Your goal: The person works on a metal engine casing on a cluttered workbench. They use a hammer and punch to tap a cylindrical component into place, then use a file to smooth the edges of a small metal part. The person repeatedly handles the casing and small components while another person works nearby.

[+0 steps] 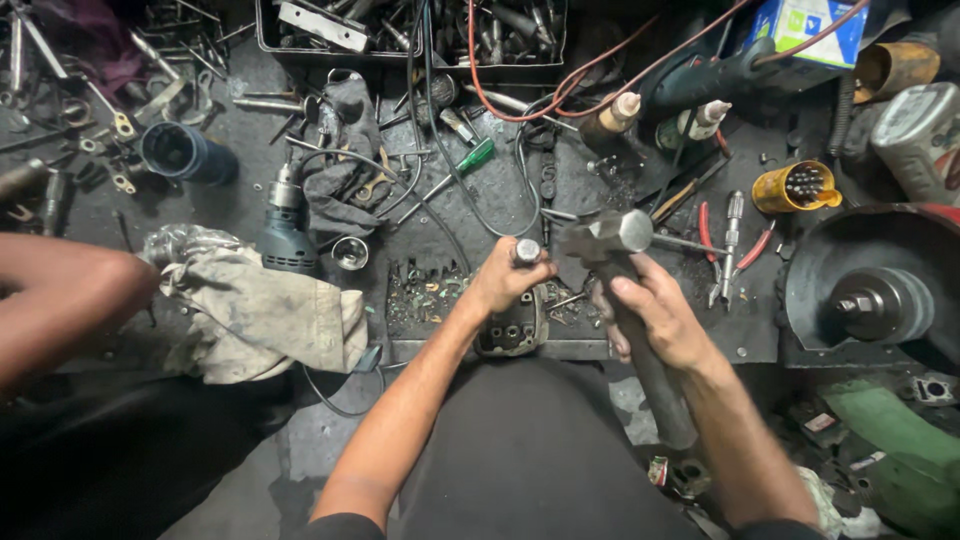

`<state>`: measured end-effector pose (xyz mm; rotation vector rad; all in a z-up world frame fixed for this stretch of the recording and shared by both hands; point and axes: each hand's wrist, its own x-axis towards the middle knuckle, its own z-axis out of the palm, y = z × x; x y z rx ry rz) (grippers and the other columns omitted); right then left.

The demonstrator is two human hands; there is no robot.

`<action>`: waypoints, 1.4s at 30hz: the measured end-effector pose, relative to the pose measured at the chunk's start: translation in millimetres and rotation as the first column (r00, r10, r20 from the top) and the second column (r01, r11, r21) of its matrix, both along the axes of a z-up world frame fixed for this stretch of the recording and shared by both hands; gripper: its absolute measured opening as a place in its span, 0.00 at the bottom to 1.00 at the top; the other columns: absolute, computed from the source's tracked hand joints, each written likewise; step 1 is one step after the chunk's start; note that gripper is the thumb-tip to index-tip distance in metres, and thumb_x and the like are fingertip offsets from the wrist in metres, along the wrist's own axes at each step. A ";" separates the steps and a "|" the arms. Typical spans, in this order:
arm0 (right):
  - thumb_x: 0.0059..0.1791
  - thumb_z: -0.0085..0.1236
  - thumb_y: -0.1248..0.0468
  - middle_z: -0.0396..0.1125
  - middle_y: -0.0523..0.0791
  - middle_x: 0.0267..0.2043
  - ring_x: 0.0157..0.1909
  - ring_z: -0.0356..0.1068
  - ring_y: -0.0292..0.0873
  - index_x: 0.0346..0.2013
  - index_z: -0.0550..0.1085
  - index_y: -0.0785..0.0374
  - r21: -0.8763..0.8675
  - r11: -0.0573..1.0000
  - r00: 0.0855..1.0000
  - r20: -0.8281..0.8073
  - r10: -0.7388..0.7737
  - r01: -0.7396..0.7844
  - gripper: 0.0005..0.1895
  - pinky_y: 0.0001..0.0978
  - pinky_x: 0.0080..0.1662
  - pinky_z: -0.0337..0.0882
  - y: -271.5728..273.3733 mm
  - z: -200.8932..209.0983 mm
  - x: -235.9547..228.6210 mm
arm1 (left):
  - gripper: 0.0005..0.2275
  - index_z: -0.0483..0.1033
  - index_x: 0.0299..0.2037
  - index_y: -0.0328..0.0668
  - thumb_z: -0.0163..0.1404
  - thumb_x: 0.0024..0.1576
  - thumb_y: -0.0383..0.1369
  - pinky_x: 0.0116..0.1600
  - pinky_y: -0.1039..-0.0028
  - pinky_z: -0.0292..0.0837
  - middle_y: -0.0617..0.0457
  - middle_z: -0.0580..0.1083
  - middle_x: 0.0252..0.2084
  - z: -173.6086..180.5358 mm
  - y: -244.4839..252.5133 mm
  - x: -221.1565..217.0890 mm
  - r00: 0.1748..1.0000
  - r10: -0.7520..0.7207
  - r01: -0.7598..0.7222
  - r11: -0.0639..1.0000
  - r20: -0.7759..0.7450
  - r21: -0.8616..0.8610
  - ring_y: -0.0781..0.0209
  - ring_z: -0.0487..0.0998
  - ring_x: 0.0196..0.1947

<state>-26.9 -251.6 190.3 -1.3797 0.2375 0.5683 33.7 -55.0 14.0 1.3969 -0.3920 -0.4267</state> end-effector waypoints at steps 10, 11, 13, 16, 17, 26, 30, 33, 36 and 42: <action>0.53 0.44 0.50 0.63 0.42 0.27 0.15 0.62 0.34 0.59 0.66 0.60 -0.109 0.992 0.993 -0.108 0.048 -0.060 0.25 0.25 0.18 0.65 31.8 108.7 36.5 | 0.11 0.72 0.26 0.34 0.56 0.54 0.33 0.31 0.73 0.64 0.60 0.68 0.21 0.3 -0.4 -0.9 0.999 0.049 -0.049 0.999 0.002 -0.003 0.73 0.67 0.24; 0.53 0.44 0.50 0.63 0.42 0.27 0.15 0.62 0.34 0.58 0.66 0.62 -0.119 0.991 0.993 -0.106 0.048 -0.060 0.25 0.25 0.18 0.65 33.9 112.1 39.1 | 0.11 0.72 0.25 0.33 0.56 0.54 0.33 0.30 0.73 0.63 0.59 0.67 0.20 1.4 -0.2 -1.2 0.999 0.046 -0.046 0.999 -0.006 0.008 0.72 0.66 0.24; 0.53 0.45 0.49 0.63 0.42 0.27 0.15 0.63 0.34 0.57 0.66 0.62 -0.154 0.983 0.989 -0.121 0.083 -0.101 0.25 0.25 0.17 0.65 41.3 111.4 45.4 | 0.11 0.72 0.25 0.33 0.56 0.55 0.32 0.31 0.73 0.63 0.59 0.67 0.21 4.1 1.4 -1.2 0.999 0.044 -0.044 0.999 -0.015 0.006 0.72 0.65 0.24; 0.51 0.46 0.49 0.63 0.41 0.26 0.14 0.62 0.34 0.59 0.66 0.57 -0.258 0.944 0.966 -0.207 0.155 -0.207 0.25 0.26 0.16 0.65 53.5 96.0 50.2 | 0.09 0.72 0.27 0.34 0.55 0.55 0.32 0.33 0.74 0.65 0.60 0.69 0.23 9.7 2.0 -2.3 0.999 0.026 -0.029 0.997 -0.046 -0.077 0.74 0.67 0.27; 0.50 0.46 0.49 0.63 0.41 0.25 0.14 0.62 0.34 0.60 0.65 0.54 -0.308 0.920 0.952 -0.258 0.162 -0.240 0.25 0.27 0.16 0.65 57.6 88.0 50.5 | 0.09 0.73 0.28 0.34 0.54 0.56 0.32 0.34 0.74 0.66 0.61 0.70 0.24 11.5 3.0 -2.5 0.997 0.012 -0.022 0.991 -0.076 -0.129 0.75 0.68 0.28; 0.53 0.49 0.52 0.65 0.42 0.25 0.15 0.64 0.34 0.64 0.63 0.65 -0.205 0.962 0.984 -0.048 0.173 -0.179 0.29 0.25 0.17 0.65 32.8 69.6 46.8 | 0.13 0.69 0.23 0.35 0.56 0.56 0.32 0.29 0.71 0.58 0.61 0.64 0.19 4.3 -1.7 -5.1 0.994 0.098 -0.096 0.995 -0.055 0.042 0.72 0.62 0.23; 0.53 0.45 0.52 0.66 0.41 0.24 0.14 0.64 0.34 0.66 0.58 0.57 -0.239 0.959 0.988 -0.042 0.148 -0.154 0.29 0.24 0.17 0.67 38.7 72.0 49.3 | 0.12 0.71 0.24 0.35 0.57 0.56 0.32 0.30 0.72 0.62 0.61 0.67 0.20 -5.3 -2.6 -5.9 0.992 0.124 -0.125 0.991 0.024 0.036 0.72 0.65 0.23; 0.54 0.49 0.51 0.63 0.39 0.26 0.18 0.62 0.30 0.66 0.63 0.56 -0.310 0.899 0.944 -0.217 0.248 -0.308 0.27 0.23 0.18 0.65 52.6 65.4 50.5 | 0.08 0.75 0.30 0.36 0.55 0.57 0.33 0.33 0.73 0.67 0.61 0.71 0.24 -5.2 -3.2 -3.4 0.995 0.092 -0.093 0.995 -0.024 -0.034 0.73 0.68 0.28; 0.53 0.48 0.51 0.63 0.41 0.24 0.13 0.60 0.34 0.63 0.65 0.59 -0.323 0.901 0.952 -0.196 0.237 -0.291 0.26 0.24 0.16 0.62 57.1 60.2 47.0 | 0.07 0.76 0.33 0.36 0.55 0.58 0.32 0.35 0.74 0.68 0.61 0.73 0.28 -3.0 -2.6 -7.7 0.995 0.078 -0.084 0.991 -0.059 -0.104 0.74 0.70 0.30; 0.51 0.49 0.51 0.65 0.42 0.25 0.17 0.64 0.31 0.63 0.63 0.57 -0.314 0.932 0.981 -0.131 0.144 -0.179 0.27 0.23 0.18 0.66 48.4 67.6 47.7 | 0.08 0.76 0.30 0.36 0.55 0.57 0.33 0.33 0.74 0.66 0.61 0.72 0.25 4.0 -2.7 -4.0 0.992 0.115 -0.116 0.993 -0.052 -0.024 0.73 0.69 0.28</action>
